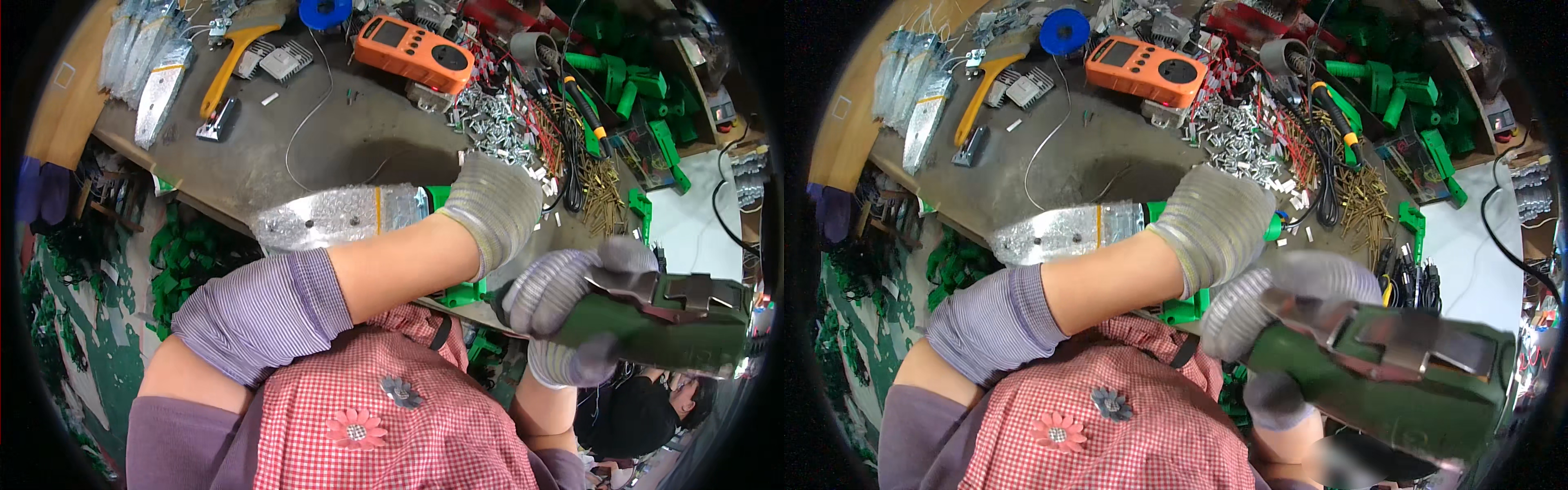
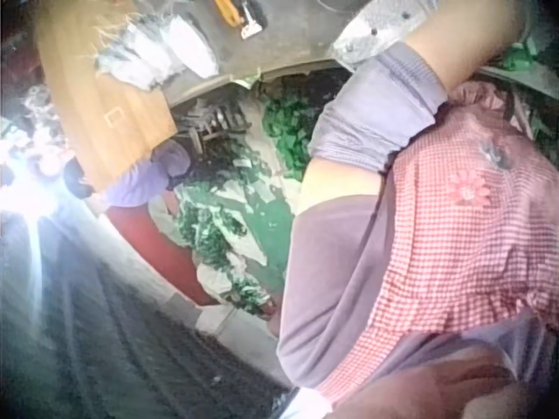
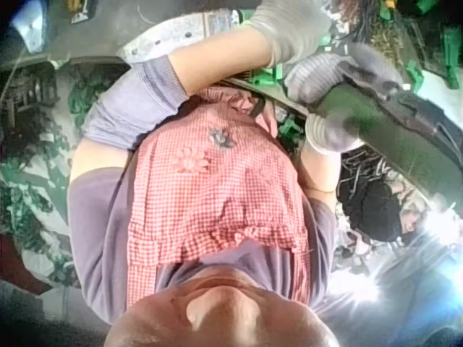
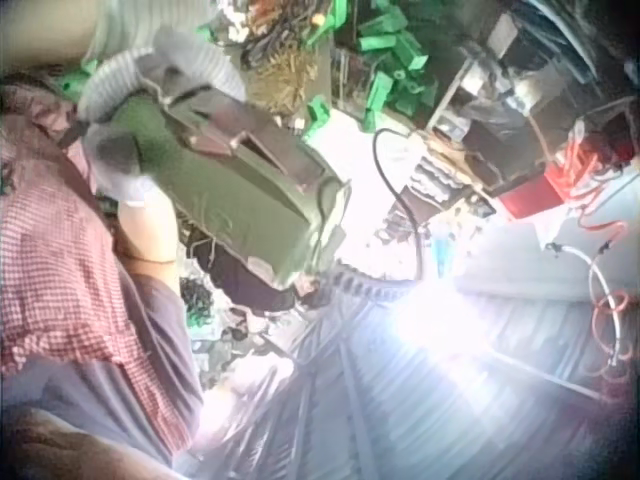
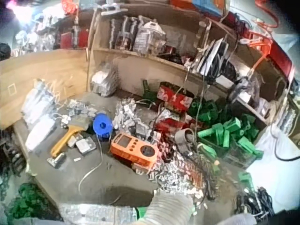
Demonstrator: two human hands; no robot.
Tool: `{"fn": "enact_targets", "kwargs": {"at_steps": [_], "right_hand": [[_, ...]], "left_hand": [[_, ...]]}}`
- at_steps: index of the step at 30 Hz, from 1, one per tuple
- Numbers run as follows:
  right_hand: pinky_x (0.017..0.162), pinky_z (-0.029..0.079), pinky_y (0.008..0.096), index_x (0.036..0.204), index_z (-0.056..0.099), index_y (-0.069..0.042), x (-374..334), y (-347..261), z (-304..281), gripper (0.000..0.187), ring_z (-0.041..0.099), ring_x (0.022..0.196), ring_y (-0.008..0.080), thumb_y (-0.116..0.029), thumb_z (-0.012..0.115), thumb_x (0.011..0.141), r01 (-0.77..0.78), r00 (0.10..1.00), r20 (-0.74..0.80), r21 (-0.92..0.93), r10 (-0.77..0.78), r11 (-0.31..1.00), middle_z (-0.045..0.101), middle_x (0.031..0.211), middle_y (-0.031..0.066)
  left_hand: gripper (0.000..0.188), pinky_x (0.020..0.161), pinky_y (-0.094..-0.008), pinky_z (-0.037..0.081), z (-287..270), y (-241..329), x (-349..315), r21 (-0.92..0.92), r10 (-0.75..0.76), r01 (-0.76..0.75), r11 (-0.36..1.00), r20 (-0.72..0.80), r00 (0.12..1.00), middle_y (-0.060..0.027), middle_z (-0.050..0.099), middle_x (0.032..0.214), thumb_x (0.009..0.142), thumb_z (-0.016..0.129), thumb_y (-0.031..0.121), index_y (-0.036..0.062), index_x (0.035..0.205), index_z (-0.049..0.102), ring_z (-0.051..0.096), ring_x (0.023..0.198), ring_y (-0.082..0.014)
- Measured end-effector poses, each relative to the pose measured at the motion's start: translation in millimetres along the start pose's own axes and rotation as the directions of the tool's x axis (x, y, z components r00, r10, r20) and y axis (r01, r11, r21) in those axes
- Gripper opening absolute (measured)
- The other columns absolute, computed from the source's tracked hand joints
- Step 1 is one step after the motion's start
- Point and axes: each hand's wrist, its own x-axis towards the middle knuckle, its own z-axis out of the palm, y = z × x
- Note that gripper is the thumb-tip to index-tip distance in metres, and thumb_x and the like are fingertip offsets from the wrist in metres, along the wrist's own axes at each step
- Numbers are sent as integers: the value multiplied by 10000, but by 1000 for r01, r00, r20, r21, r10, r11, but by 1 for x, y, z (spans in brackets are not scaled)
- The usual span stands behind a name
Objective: Assemble a green plastic housing with internal components and wiring using a soldering iron.
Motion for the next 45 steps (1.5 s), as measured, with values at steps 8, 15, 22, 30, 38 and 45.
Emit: {"fn": "enact_targets", "kwargs": {"at_steps": [8, 15, 22, 30, 38, 45], "right_hand": [[524, 537, 415, 1156, 461, -11, 22, -16, 22, 589, 634, 538, 314, -339, 822, 825, -113, 922, 374, 4, 103, 994, 633, 682, 144], [524, 538, 415, 1147, 471, -12, 15, -5, 34, 572, 629, 535, 306, -307, 833, 816, -104, 934, 341, -11, 102, 994, 630, 678, 145], [524, 539, 415, 1136, 482, -12, 11, -4, 40, 555, 623, 532, 297, -270, 846, 806, -62, 945, 319, -38, 71, 997, 627, 673, 145], [497, 532, 316, 1239, 485, 20, 27, -46, 12, 529, 568, 494, 200, -351, 674, 914, -7, 933, 341, -310, 118, 951, 581, 682, 78], [448, 497, 311, 1388, 414, 25, 66, 6, 30, 807, 534, 459, 158, -535, 705, 886, 197, 976, 116, -107, -184, 975, 556, 640, 30], [447, 505, 315, 1382, 416, 30, 65, 20, 29, 799, 544, 477, 168, -544, 688, 897, 114, 993, 60, -141, -106, 984, 554, 652, 34]], "left_hand": [[149, 694, -456, 557, -1, -3, -1, 6, 6, -6, 1000, 21, 1000, -162, 724, 795, 812, 633, 151, 55, 849, 741, 726, 768, -324], [145, 695, -445, 554, -4, 4, -2, 13, 15, -15, 1000, -13, 1000, -144, 735, 825, 807, 654, 161, 74, 857, 759, 735, 795, -308], [135, 697, -426, 562, -8, -1, -3, -4, -13, 13, 1000, 12, 1000, -154, 734, 823, 805, 657, 162, 74, 835, 754, 734, 797, -295], [367, 807, -446, 536, -37, -26, -52, -272, 209, -217, 938, -60, 976, -185, 656, 904, 786, 675, 242, 17, 1075, 660, 657, 895, -354], [727, 847, -448, 507, -48, -73, -99, -230, 208, -183, 956, 93, 974, -165, 604, 1100, 630, 789, 316, 84, 1290, 589, 609, 1005, -353], [761, 836, -464, 505, -47, -73, -96, -250, 148, -119, 961, 102, 984, -161, 609, 1065, 583, 816, 330, 87, 1274, 610, 617, 995, -346]]}}
